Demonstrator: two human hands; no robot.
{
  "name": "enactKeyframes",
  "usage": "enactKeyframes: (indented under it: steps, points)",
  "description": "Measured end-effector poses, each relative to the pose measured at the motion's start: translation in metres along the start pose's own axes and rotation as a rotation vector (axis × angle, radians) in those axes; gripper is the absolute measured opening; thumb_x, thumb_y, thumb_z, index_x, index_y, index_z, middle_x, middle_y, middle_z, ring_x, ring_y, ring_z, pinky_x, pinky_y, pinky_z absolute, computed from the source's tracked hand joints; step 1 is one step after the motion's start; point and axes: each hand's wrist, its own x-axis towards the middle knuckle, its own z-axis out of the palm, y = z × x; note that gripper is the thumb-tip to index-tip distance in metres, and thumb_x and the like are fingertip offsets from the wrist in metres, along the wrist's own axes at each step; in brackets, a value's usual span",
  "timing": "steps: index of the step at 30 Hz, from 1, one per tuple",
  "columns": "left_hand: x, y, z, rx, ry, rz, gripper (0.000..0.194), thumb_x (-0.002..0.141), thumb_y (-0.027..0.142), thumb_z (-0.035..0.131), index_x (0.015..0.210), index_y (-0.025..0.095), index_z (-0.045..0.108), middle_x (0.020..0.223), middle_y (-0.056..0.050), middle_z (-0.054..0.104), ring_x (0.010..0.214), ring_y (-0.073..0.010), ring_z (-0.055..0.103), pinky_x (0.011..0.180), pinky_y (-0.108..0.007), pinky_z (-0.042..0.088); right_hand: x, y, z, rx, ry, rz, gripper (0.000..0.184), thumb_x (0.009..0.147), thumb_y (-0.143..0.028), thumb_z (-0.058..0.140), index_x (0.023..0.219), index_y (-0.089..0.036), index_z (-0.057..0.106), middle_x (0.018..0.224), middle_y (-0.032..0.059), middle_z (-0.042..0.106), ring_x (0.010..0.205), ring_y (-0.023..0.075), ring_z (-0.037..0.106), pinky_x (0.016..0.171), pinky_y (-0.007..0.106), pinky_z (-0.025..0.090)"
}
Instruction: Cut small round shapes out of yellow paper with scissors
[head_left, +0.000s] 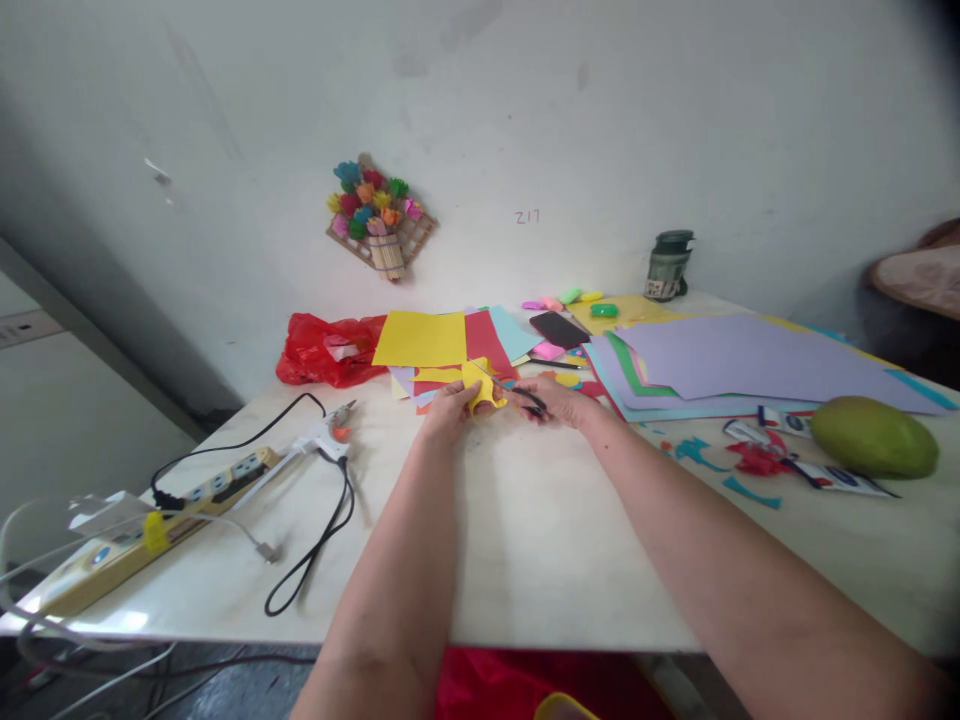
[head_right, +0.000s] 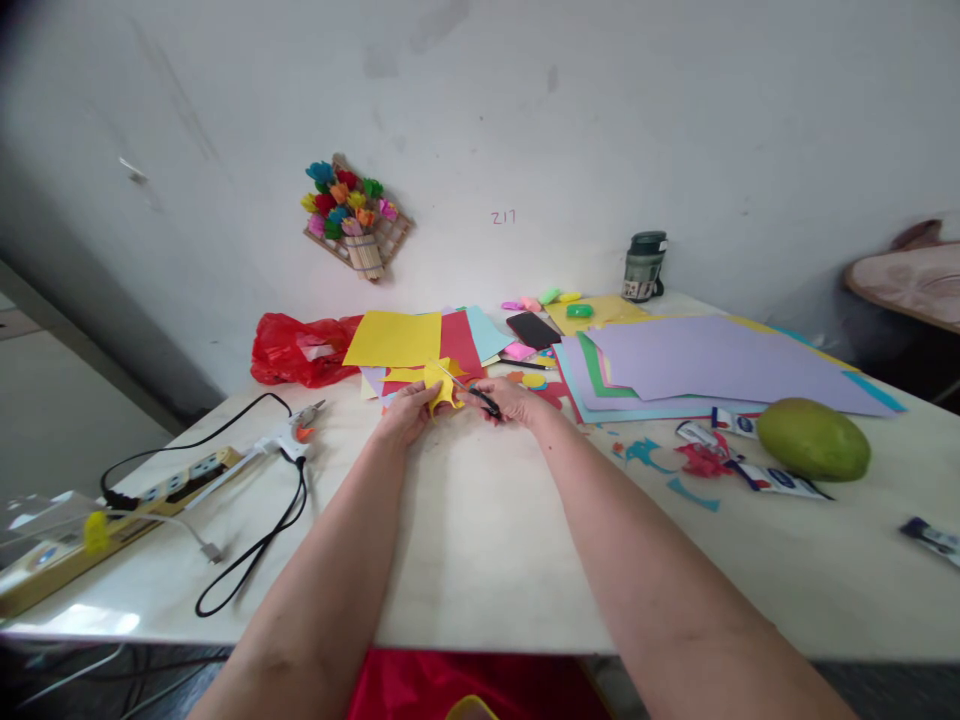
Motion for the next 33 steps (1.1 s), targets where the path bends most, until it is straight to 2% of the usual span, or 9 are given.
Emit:
enactKeyframes:
  steps: [11,20,33]
  points:
    - [0.0008,-0.0011,-0.0022,-0.01,-0.009,0.001,0.029,0.065,0.029,0.083,0.081,0.008,0.071,0.083,-0.012,0.072,0.066,-0.0139,0.062,0.064,-0.026,0.051,0.0006,0.0005,-0.0005,-0.012,-0.035,-0.008,0.039,0.074,-0.054,0.065,0.065,-0.019,0.05,0.051,-0.004,0.052,0.038,0.0064,0.044,0.036,0.02,0.023]
    - [0.0002,-0.001,-0.0025,-0.027,-0.017,0.005,0.027,0.067,0.03,0.083,0.077,0.008,0.07,0.076,-0.01,0.071,0.059,-0.0124,0.061,0.058,-0.024,0.051,0.0006,0.0017,0.0001,0.002,-0.028,0.001,0.038,0.073,-0.053,0.065,0.066,-0.018,0.051,0.051,-0.0039,0.052,0.038,0.0066,0.044,0.037,0.02,0.024]
    - [-0.002,0.0041,0.0023,-0.045,0.07,-0.047,0.015,0.08,0.022,0.071,0.078,0.007,0.068,0.076,-0.012,0.071,0.06,-0.0157,0.065,0.057,-0.027,0.056,0.0047,0.0043,0.0004,0.025,-0.043,0.012,0.033,0.076,-0.046,0.066,0.066,-0.019,0.05,0.05,-0.0044,0.049,0.039,0.0069,0.042,0.039,0.022,0.025]
